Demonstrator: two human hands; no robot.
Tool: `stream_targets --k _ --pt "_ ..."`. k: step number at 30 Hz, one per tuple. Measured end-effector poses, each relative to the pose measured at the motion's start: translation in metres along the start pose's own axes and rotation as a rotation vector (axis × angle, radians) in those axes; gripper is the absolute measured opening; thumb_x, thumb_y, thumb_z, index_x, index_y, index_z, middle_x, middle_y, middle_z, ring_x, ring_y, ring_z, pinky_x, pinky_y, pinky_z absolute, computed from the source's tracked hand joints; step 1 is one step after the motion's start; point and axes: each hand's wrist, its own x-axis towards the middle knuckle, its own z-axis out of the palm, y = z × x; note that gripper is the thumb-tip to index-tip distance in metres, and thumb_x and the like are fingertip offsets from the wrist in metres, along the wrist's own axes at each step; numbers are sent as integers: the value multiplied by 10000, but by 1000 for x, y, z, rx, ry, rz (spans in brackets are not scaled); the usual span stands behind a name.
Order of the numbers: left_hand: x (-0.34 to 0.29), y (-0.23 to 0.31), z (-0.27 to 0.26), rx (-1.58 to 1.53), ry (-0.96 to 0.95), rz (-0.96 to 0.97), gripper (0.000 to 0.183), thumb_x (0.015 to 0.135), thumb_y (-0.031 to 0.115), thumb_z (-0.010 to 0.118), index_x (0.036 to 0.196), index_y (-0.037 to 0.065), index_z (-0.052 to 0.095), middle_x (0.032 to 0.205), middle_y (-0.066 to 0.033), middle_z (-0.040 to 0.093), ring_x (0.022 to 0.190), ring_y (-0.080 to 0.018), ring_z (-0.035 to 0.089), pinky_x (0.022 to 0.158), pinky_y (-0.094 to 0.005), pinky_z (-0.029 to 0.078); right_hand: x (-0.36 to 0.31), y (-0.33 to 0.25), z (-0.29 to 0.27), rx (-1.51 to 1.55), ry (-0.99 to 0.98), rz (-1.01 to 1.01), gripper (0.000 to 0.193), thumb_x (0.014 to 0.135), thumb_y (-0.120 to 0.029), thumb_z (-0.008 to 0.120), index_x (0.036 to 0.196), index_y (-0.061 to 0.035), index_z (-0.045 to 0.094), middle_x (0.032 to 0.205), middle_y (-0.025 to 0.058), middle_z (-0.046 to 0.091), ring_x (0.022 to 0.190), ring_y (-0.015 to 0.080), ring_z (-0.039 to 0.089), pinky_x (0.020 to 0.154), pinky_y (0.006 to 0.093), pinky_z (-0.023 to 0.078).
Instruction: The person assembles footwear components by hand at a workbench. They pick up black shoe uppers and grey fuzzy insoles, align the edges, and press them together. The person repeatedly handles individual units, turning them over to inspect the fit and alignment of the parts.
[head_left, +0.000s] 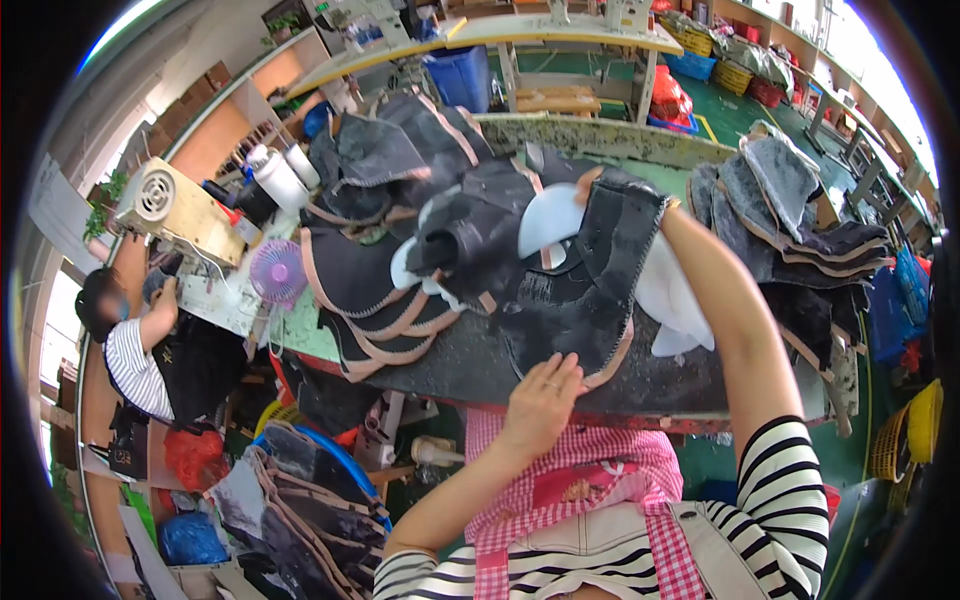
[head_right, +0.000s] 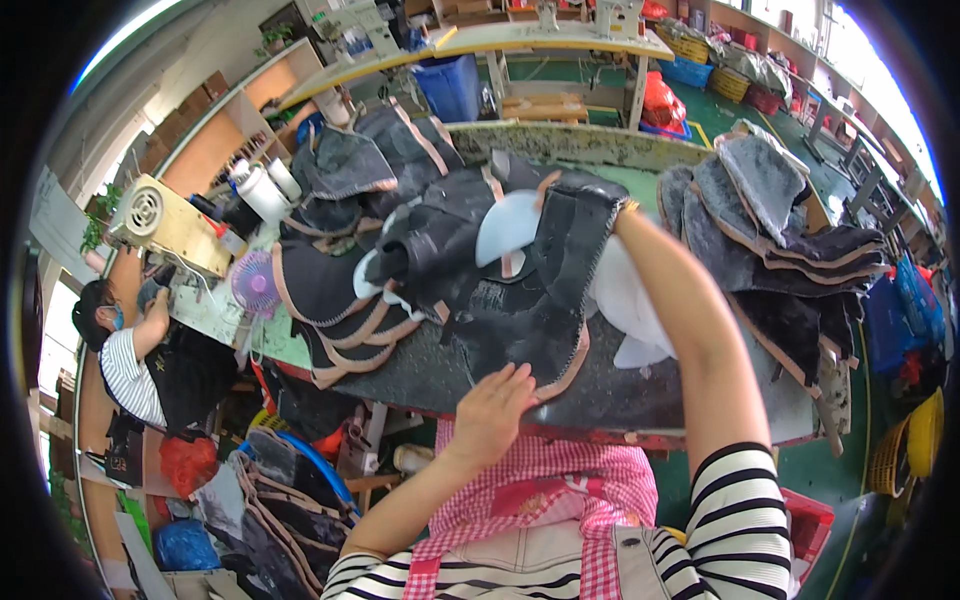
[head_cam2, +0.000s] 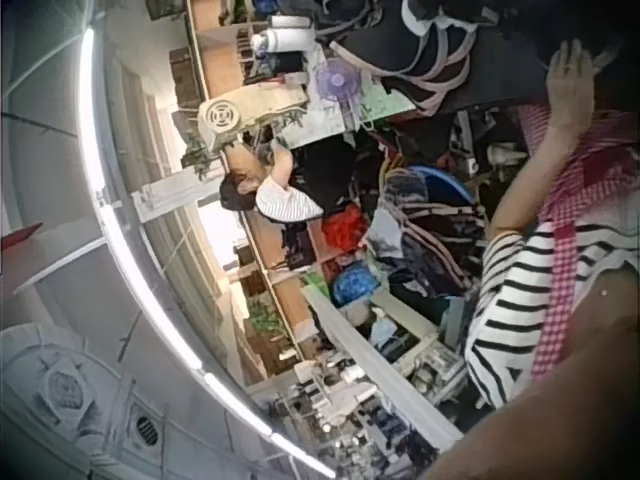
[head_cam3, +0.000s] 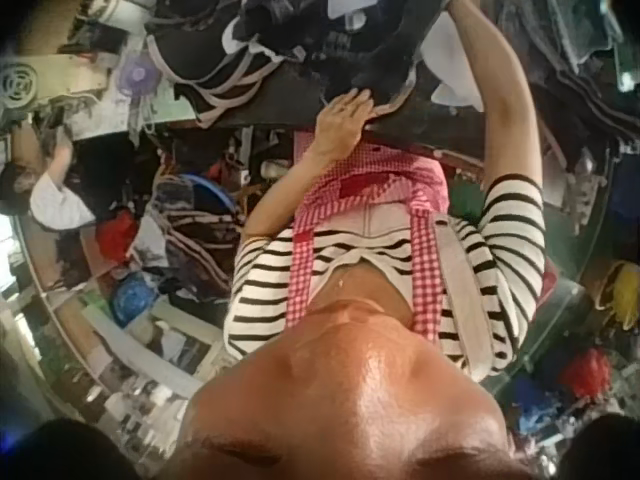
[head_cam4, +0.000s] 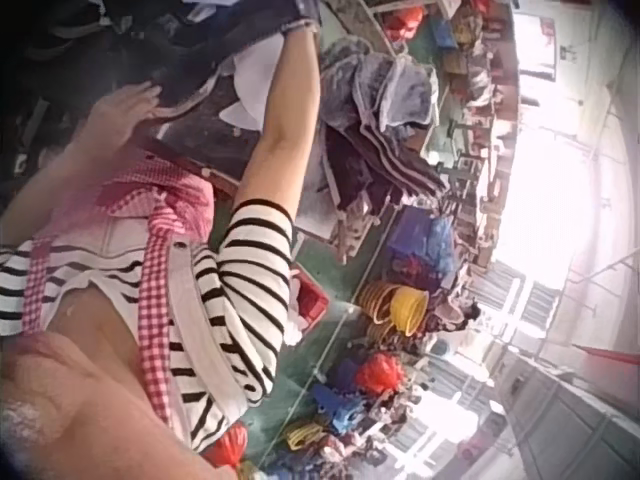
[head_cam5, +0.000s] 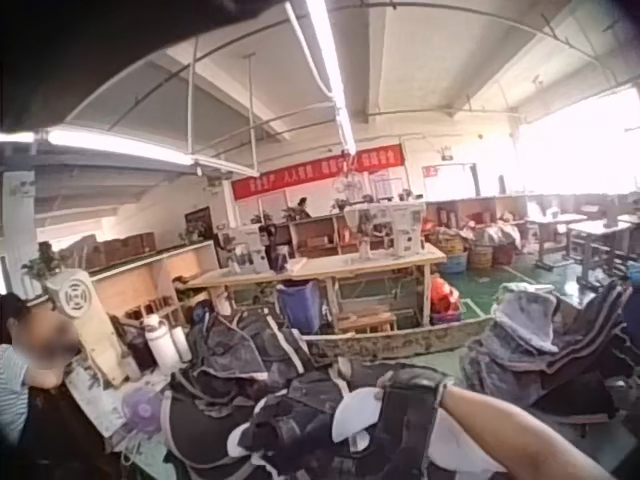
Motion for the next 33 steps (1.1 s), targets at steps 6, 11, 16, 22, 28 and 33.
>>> stream_targets --k 6,11,16,22,28,33 --pt "-18 17 8 -51 -71 -52 267 808 200 701 988 8 653 1055 -139 684 992 -302 654 854 -383 521 -13 10 -124 -285 867 138 248 924 -304 550 1003 -105 676 817 89 683 721 176 644 619 330 516" --pt "15 -21 -27 -1087 -310 -639 628 818 415 687 1270 -3 564 1268 -161 595 1162 -216 574 953 -360 459 -117 -164 -50 -455 808 -200 222 930 -140 568 1105 -34 655 857 63 698 752 106 645 674 249 508" --pt "-4 -57 -13 -1689 -23 -887 858 917 704 282 1229 -41 574 1168 -154 643 1105 -219 604 965 -336 436 -186 -171 62 -630 145 -553 356 722 -144 682 1078 -140 669 1094 122 654 977 243 669 776 351 573" --pt "18 -52 -24 -1290 -146 -920 268 927 216 629 1038 -25 670 939 -59 685 863 -93 614 793 -243 477 -197 -151 91 295 192 161 453 868 -220 666 1282 -90 536 1048 121 626 952 230 645 836 323 521" --pt "15 -49 -21 -980 -190 -874 207 882 154 681 957 -38 701 841 -61 699 745 -86 631 674 -245 506 -212 -139 120 677 227 537 433 857 -91 686 1256 -40 527 862 19 604 746 16 559 656 177 464" --pt "5 -52 -13 -793 -242 -823 192 839 150 711 890 -35 713 767 -108 698 655 -106 637 589 -256 504 -213 -151 122 597 291 515 73 844 -53 691 901 -7 695 782 -59 611 605 -23 442 525 150 350"
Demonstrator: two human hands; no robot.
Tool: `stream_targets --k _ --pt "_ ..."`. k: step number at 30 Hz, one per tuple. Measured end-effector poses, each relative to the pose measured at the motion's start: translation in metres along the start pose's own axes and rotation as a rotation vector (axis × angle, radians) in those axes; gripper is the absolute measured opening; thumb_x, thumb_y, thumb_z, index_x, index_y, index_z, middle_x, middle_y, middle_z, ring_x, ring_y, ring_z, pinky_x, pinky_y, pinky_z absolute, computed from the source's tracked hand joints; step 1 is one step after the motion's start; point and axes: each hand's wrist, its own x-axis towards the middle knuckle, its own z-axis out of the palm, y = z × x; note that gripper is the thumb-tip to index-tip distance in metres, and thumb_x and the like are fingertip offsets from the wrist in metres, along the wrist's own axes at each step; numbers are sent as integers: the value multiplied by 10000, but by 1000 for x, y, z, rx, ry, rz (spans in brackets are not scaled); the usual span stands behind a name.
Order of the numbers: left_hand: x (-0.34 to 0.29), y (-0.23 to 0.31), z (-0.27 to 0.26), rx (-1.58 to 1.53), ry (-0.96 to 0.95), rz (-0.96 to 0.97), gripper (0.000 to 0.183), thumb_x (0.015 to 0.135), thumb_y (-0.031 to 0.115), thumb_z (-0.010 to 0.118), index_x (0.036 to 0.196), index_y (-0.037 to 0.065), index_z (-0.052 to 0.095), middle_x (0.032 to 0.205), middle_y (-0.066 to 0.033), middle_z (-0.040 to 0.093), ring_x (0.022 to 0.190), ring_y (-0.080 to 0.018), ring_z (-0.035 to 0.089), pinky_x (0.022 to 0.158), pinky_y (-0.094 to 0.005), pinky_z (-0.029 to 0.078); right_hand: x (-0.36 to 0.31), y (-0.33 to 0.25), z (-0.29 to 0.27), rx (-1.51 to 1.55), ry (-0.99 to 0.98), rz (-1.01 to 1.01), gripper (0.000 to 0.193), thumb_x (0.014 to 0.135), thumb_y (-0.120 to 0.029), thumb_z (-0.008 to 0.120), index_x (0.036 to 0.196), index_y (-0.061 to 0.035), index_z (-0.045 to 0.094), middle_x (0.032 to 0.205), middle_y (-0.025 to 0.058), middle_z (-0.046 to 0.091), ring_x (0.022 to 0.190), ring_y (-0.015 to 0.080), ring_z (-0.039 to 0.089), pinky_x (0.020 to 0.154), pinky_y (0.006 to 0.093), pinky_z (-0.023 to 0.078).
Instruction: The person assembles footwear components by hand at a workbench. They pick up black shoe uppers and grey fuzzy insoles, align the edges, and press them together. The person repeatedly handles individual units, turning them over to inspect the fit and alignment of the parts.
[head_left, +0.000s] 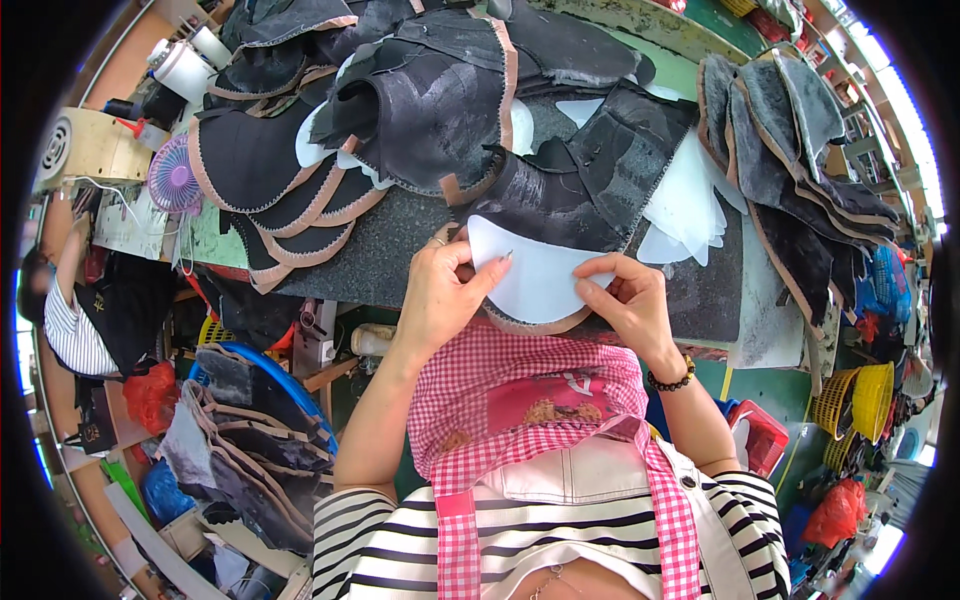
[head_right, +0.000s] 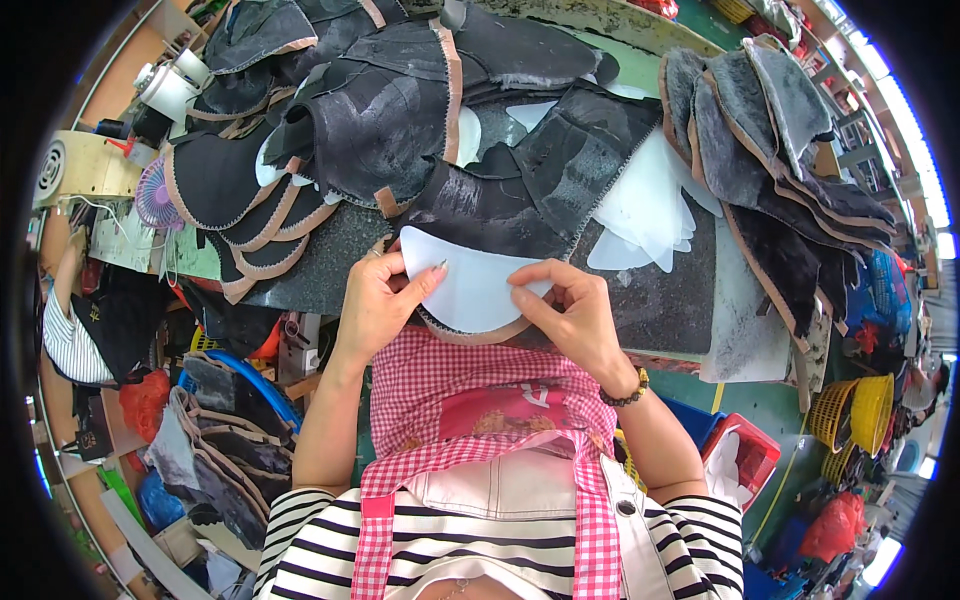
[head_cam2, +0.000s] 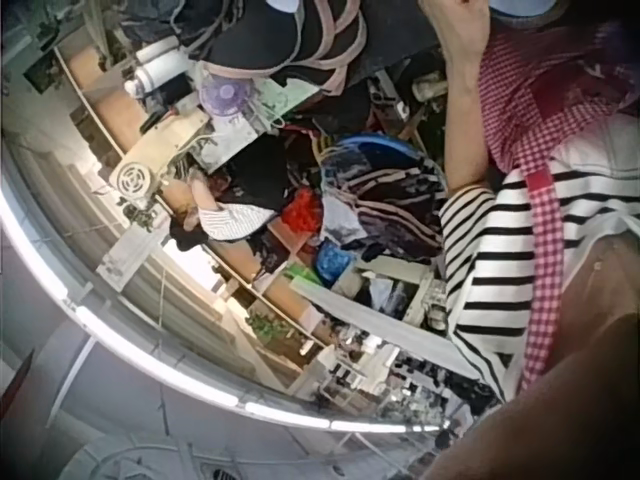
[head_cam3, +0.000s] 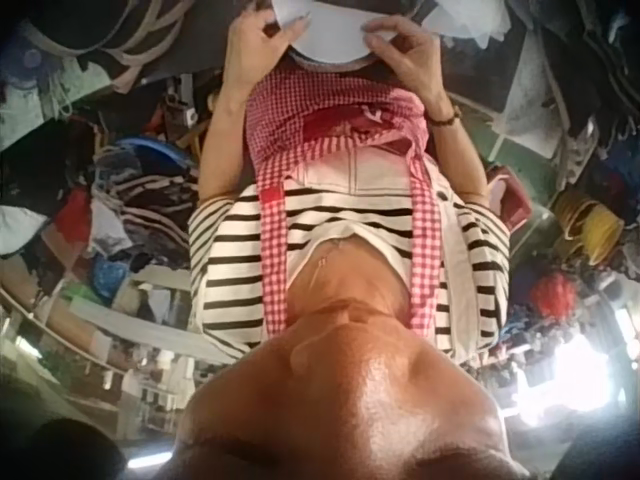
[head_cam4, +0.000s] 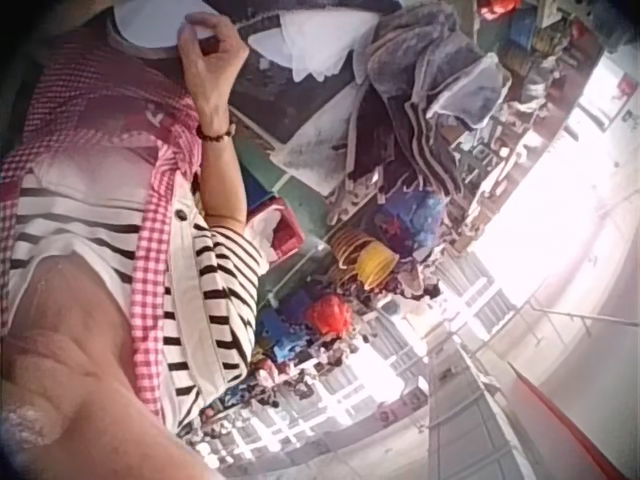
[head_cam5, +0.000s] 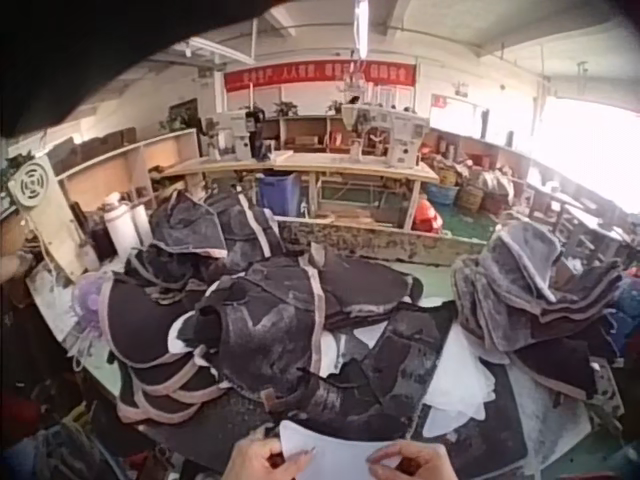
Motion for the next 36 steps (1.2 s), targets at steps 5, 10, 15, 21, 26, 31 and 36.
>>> stream_targets --k 5,10,15,21,26,31,36 --pt "-4 9 2 36 4 -62 186 795 131 745 854 -42 711 823 -101 688 748 -141 642 658 -287 510 1 1 -4 -185 -95 4 146 814 -69 706 958 -39 697 836 -16 622 616 27 480 545 188 386" --pt "-12 12 4 699 318 178 531 632 258 840 1003 -45 611 1048 -162 583 991 -314 532 848 -426 439 -2 -28 -7 -994 -104 -363 306 739 -160 720 1042 -185 686 973 107 572 921 289 567 751 396 482" --pt "-6 -1 -3 603 264 246 841 522 251 882 1217 -8 486 1195 -151 535 1085 -349 483 871 -443 394 39 -38 -55 -701 320 35 478 866 -228 669 1296 -88 513 732 130 627 638 294 618 621 359 490" --pt "-6 8 -18 23 117 180 499 806 87 707 1245 11 482 1117 -234 628 996 -317 660 811 -387 501 43 -23 -48 -326 308 -175 257 853 -103 641 1095 -25 680 593 -34 514 529 24 467 469 212 371" --pt "29 28 -79 605 639 328 432 759 302 776 1036 22 598 908 -145 604 833 -283 569 734 -380 460 -9 -54 -42 -359 -227 280 379 896 -169 590 1235 0 577 608 80 654 468 108 580 484 253 460" --pt "96 25 -94 908 587 592 226 782 221 719 879 32 641 862 -147 611 807 -346 572 716 -442 455 45 -70 -26 -423 -107 -179 322 880 -150 597 1155 17 598 739 108 680 647 183 662 608 294 510" --pt "158 102 -143 1242 715 853 87 834 154 637 800 79 608 729 -90 631 766 -288 624 659 -418 454 113 -60 -5 -811 -177 -561 374 834 -174 616 1157 12 579 1149 199 617 1050 367 590 910 419 472"
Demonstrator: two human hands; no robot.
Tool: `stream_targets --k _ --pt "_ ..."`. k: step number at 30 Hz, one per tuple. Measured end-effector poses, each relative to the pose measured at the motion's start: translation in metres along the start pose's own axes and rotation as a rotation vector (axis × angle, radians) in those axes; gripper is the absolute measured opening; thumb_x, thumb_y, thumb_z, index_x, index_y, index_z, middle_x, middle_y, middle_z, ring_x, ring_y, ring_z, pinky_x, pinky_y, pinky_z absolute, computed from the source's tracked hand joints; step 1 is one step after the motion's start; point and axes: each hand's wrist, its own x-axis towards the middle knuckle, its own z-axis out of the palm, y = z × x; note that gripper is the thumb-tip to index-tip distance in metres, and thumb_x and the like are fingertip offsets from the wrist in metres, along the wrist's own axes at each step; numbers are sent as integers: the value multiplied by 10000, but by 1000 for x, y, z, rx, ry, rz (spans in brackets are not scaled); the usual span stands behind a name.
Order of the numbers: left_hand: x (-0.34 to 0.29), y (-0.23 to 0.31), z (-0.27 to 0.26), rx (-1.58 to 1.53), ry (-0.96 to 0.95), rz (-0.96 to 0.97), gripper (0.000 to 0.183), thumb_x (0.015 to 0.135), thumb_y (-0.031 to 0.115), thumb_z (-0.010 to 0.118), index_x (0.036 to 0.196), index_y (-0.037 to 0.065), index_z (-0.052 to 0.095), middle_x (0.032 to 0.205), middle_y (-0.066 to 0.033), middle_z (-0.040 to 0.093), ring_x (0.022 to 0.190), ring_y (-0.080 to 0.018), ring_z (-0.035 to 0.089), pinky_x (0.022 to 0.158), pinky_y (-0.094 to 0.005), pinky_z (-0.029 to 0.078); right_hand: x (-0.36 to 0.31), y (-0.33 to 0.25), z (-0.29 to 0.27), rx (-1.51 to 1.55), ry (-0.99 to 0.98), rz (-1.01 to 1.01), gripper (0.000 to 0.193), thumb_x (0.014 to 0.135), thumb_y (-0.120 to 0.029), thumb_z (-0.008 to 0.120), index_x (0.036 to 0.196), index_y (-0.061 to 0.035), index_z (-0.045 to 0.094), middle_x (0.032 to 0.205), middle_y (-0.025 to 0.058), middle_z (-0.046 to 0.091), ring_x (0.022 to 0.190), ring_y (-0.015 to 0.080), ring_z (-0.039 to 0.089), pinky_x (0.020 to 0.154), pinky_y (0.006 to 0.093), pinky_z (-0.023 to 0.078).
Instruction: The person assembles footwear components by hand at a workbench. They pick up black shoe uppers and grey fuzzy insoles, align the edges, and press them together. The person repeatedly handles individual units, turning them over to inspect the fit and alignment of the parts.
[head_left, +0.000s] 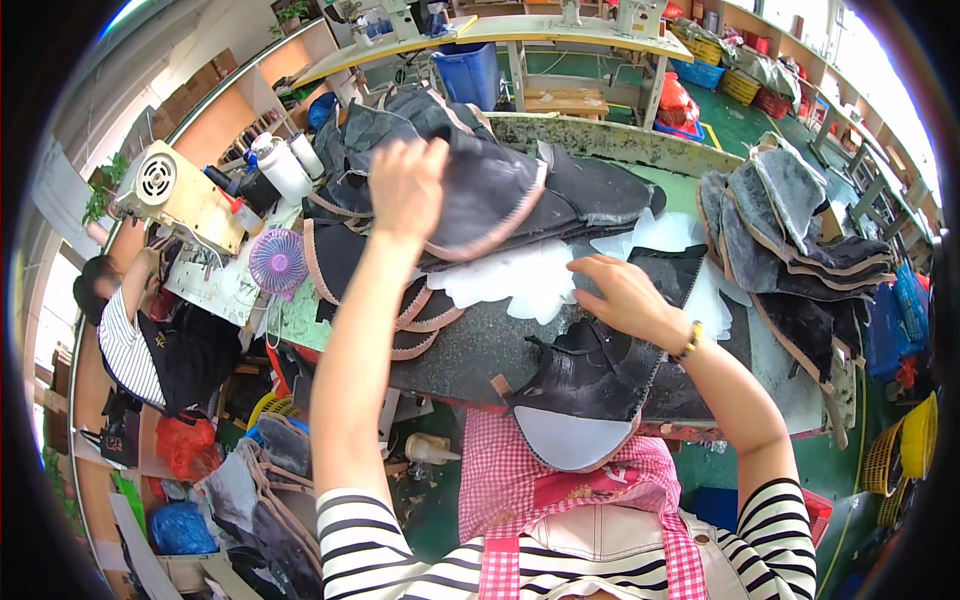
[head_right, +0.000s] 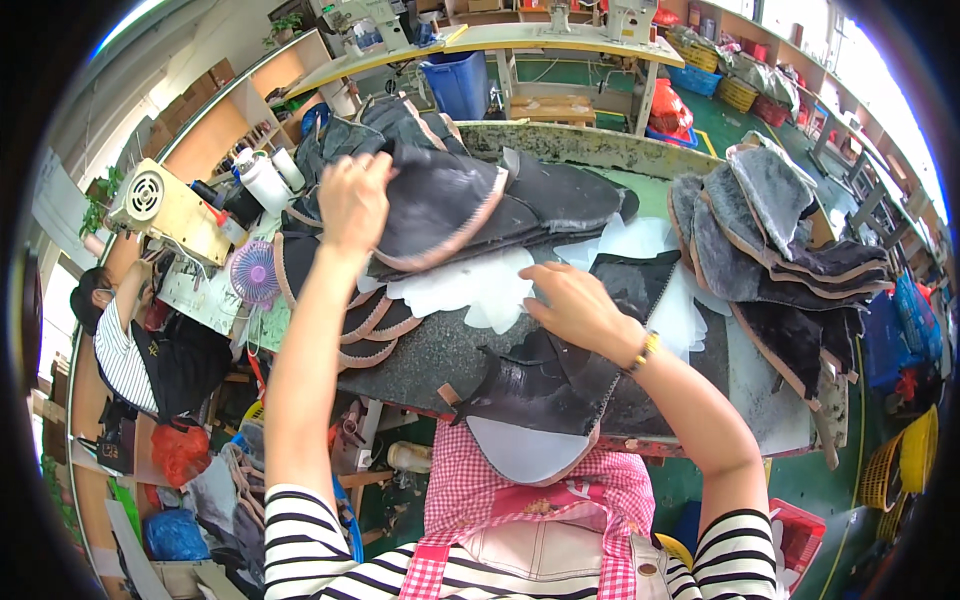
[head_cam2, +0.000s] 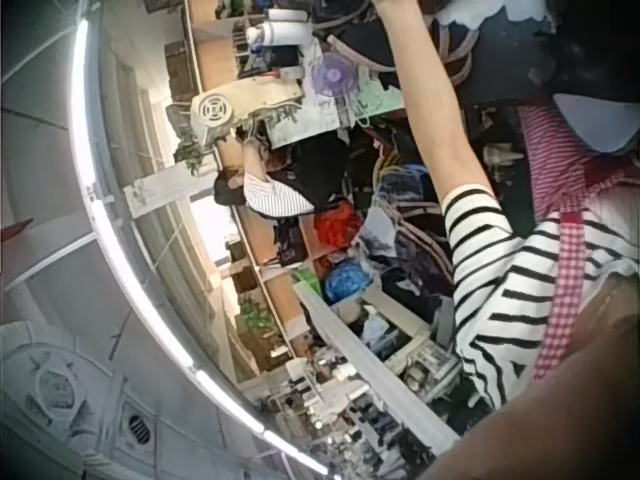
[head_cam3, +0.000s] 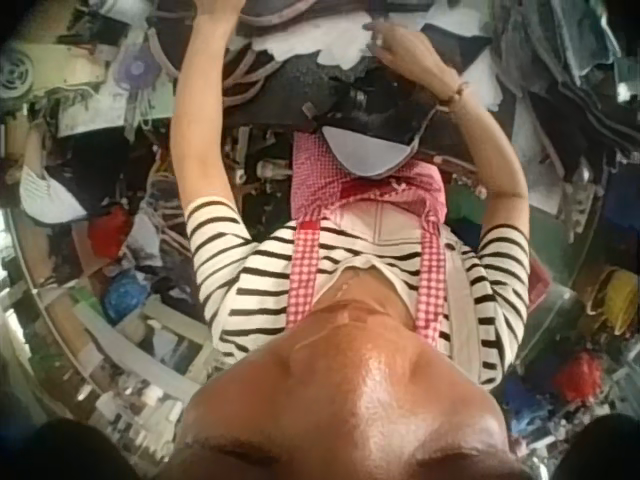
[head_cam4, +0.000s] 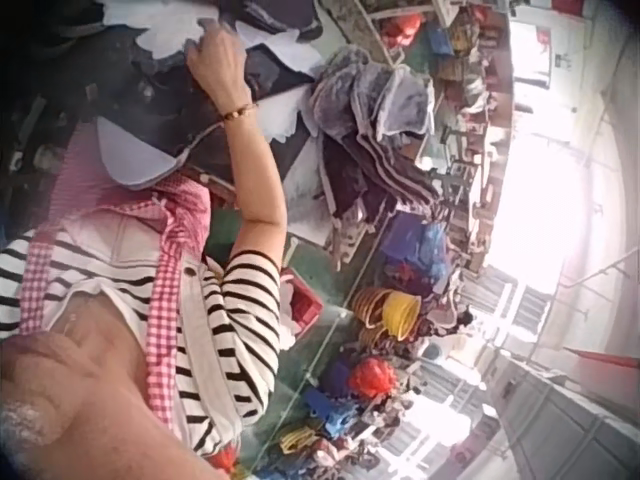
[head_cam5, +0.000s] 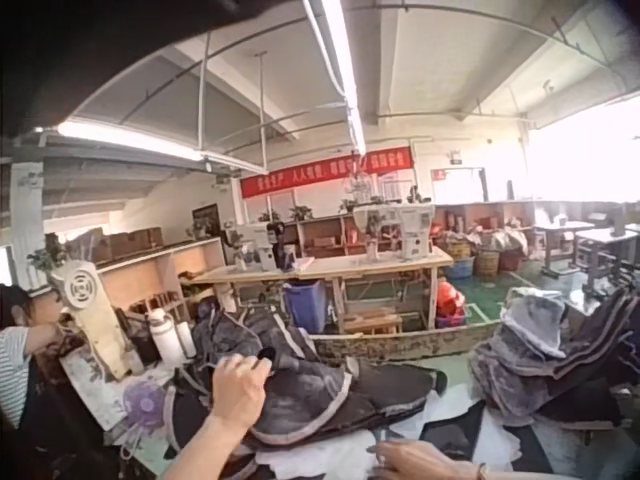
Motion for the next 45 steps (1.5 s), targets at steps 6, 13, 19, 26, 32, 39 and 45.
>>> stream_targets --k 6,13,19,26,32,39,45 --pt "-24 -53 -7 166 -112 -175 468 746 164 714 1182 66 576 1152 -113 594 1062 -309 560 852 -434 431 48 31 39 -97 -83 -6 450 784 -169 627 1186 21 562 1234 193 567 1125 347 553 956 409 456" --pt "-81 22 34 104 -400 184 623 757 143 670 1355 191 501 1462 -84 404 1348 -313 360 1098 -558 246 76 45 64 -158 75 -55 514 776 -129 628 1252 24 510 1347 210 466 1241 357 462 1035 393 396" --pt "-58 -11 69 47 -335 122 515 845 63 538 1339 208 523 1393 -80 496 1216 -321 505 1025 -521 369 97 5 76 -54 -81 -167 463 744 -228 713 1125 -8 568 1096 150 567 1031 319 582 865 391 501" --pt "-49 -17 50 -306 -502 23 555 692 -14 647 1224 133 596 1246 -59 612 1063 -288 595 872 -392 511 131 -62 112 -231 125 -182 468 734 -375 740 899 28 569 989 164 579 899 290 638 673 391 536" --pt "-75 -14 44 -160 -476 61 616 701 -3 642 1286 163 550 1313 -37 564 1128 -262 549 948 -434 441 123 -50 117 -143 62 -158 318 844 -293 613 818 23 606 743 163 660 677 299 674 618 383 536" --pt "-103 5 56 -107 -418 11 498 879 69 476 1360 198 484 1409 -36 463 1261 -281 449 1079 -524 301 30 53 -12 822 500 247 207 976 -209 538 901 -18 559 726 44 581 604 122 626 487 247 482" --pt "-56 126 -58 -316 -299 3 560 748 240 695 1234 13 534 1331 -194 480 1243 -383 441 1030 -571 315 -90 54 -115 910 676 276 325 944 -87 558 1248 -37 453 845 56 618 643 83 548 579 222 469"
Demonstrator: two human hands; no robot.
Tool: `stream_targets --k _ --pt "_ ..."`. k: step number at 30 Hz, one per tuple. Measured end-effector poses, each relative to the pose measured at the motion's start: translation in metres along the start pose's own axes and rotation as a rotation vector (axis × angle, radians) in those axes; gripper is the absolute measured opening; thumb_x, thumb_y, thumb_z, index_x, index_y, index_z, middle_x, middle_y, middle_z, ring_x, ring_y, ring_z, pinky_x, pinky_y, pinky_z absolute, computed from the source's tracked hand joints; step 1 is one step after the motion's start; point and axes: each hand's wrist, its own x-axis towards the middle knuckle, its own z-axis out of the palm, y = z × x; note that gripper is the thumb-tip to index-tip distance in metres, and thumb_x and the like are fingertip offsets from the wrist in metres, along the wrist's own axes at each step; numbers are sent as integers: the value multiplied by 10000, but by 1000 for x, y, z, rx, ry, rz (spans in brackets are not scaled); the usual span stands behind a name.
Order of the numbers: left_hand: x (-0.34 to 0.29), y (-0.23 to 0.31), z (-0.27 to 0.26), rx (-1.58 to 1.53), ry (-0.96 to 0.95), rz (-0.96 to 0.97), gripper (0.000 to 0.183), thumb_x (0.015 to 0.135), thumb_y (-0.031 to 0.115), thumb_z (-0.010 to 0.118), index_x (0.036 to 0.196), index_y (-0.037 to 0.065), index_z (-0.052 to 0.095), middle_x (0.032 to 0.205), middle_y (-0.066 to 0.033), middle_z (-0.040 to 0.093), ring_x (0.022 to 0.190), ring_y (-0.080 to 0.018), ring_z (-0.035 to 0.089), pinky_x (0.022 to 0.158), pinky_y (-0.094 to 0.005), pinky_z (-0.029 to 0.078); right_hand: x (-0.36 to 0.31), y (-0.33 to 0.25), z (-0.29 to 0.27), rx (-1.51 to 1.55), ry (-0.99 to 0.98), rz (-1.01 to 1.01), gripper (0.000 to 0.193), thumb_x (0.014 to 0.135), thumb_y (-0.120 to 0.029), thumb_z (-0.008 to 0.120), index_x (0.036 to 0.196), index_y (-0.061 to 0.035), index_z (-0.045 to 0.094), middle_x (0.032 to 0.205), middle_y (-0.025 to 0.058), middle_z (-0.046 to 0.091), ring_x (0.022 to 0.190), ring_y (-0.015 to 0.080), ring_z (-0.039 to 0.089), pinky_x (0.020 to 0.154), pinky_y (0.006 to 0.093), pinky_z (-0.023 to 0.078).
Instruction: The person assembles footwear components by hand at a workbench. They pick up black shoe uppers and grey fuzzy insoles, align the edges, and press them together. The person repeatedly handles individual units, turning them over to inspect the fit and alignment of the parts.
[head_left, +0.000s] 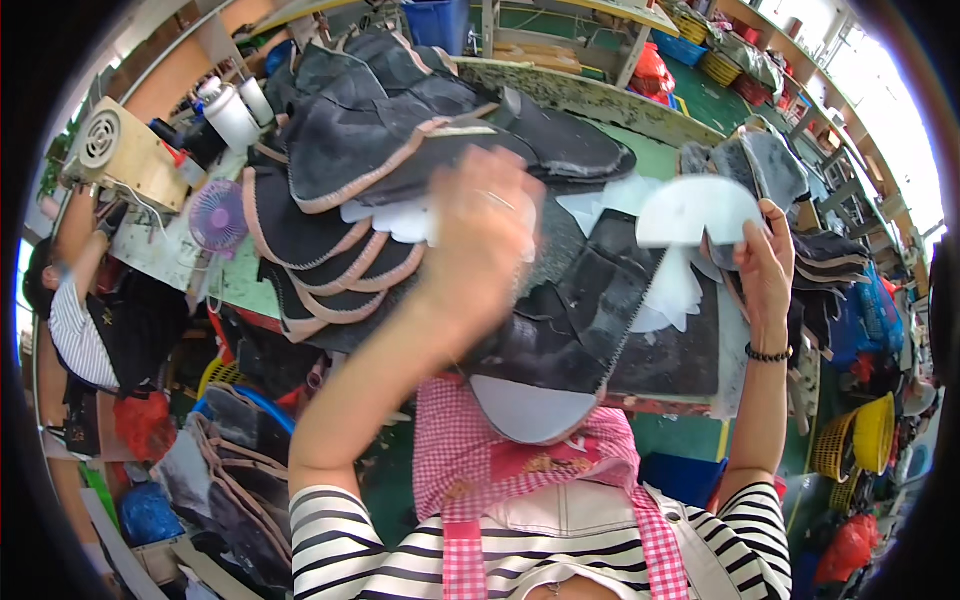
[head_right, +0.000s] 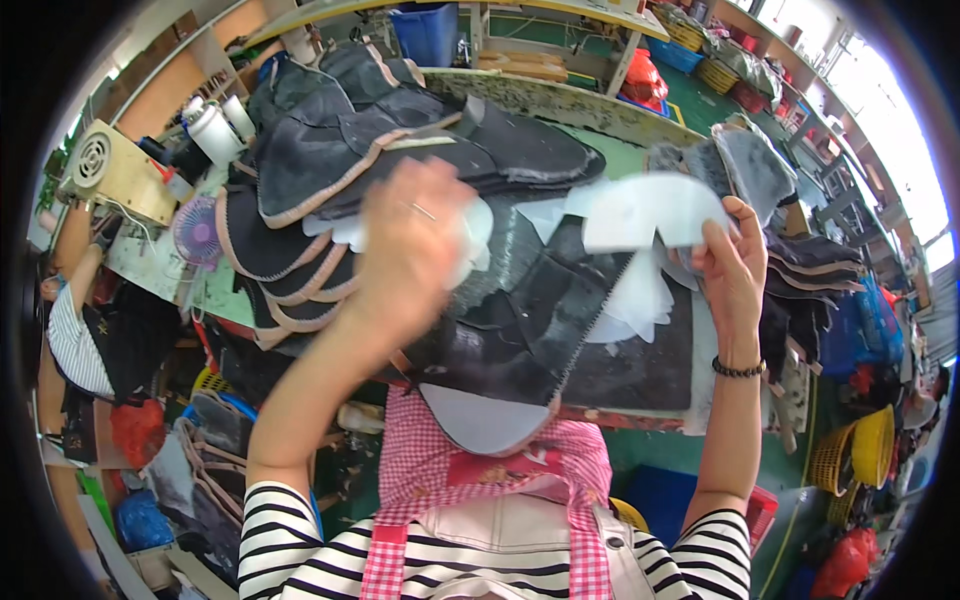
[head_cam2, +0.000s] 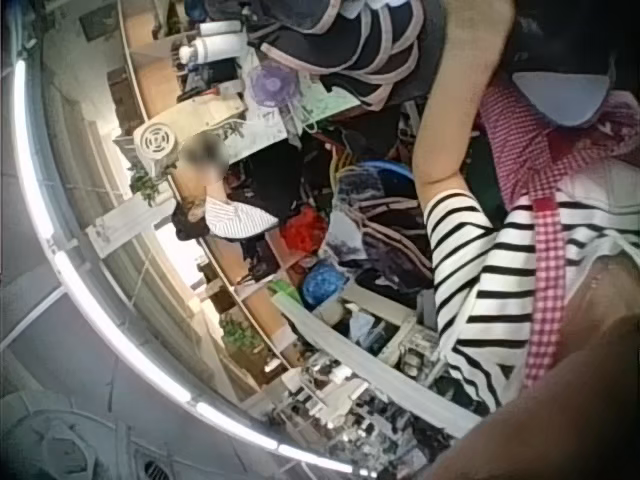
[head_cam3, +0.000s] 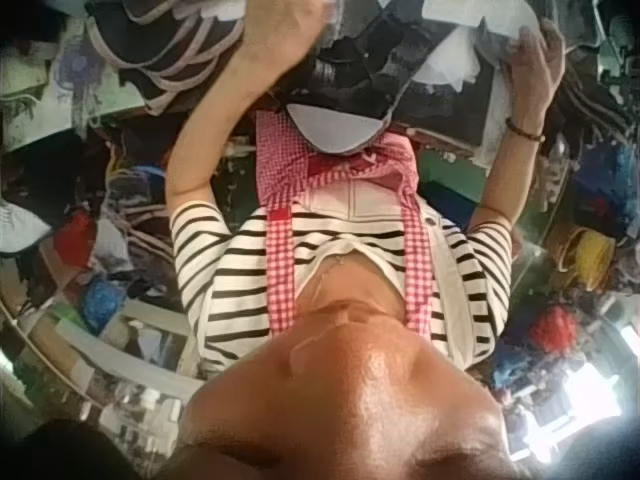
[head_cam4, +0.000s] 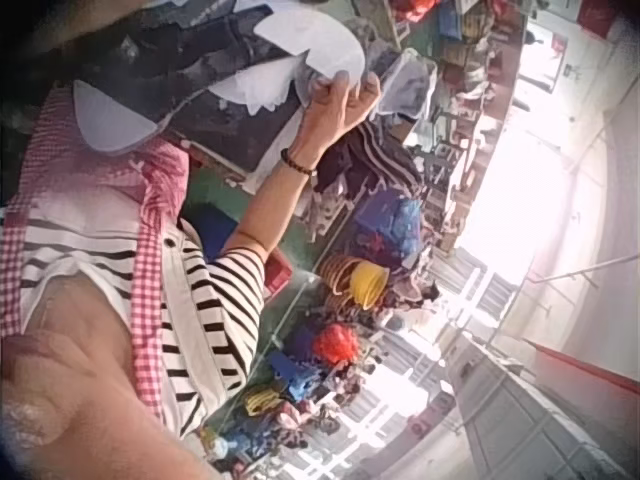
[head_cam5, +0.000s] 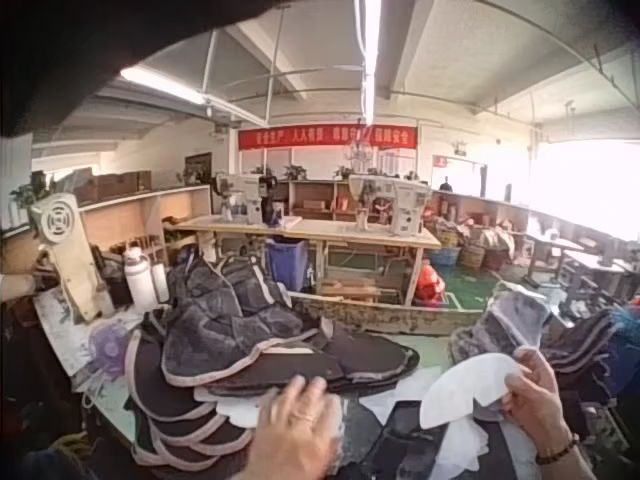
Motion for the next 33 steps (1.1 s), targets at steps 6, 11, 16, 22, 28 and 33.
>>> stream_targets --k 6,11,16,22,28,33 --pt "-99 135 57 -187 -366 173 763 771 228 657 1439 34 345 1493 -218 295 1366 -446 269 1052 -671 200 -30 9 -3 332 -238 199 439 904 -2 510 1336 20 431 1082 132 609 750 138 585 671 259 497" --pt "-114 66 9 -242 -617 365 628 854 110 513 1454 91 326 1464 -130 396 1356 -324 370 1113 -537 244 -49 43 33 348 -424 338 417 917 -13 511 1325 60 467 1193 134 577 837 157 592 761 300 504" --pt "-98 18 -38 -22 -707 192 646 715 51 651 1338 110 490 1396 -107 464 1343 -298 384 1112 -576 213 -59 56 41 396 -400 432 418 924 -45 522 1319 79 469 1151 121 595 898 151 594 809 290 496" --pt "-89 121 36 -253 -194 81 579 750 121 642 1300 20 492 1363 -198 453 1319 -343 393 1085 -516 289 -61 44 69 325 -380 360 477 920 -117 603 1328 80 456 1067 85 626 906 121 593 829 289 499" --pt "-85 133 68 -257 -253 82 446 785 68 542 1199 -95 507 1186 -221 590 1155 -341 566 987 -385 452 -79 49 36 348 -357 378 483 925 -185 622 1328 42 484 1086 77 606 1000 126 575 886 331 508" --pt "-87 116 51 -368 -278 162 437 804 113 610 1195 -67 540 1171 -210 618 1150 -306 584 977 -372 462 -89 52 28 336 -398 353 443 941 -240 596 1287 31 539 1209 81 569 1081 139 541 895 357 512"
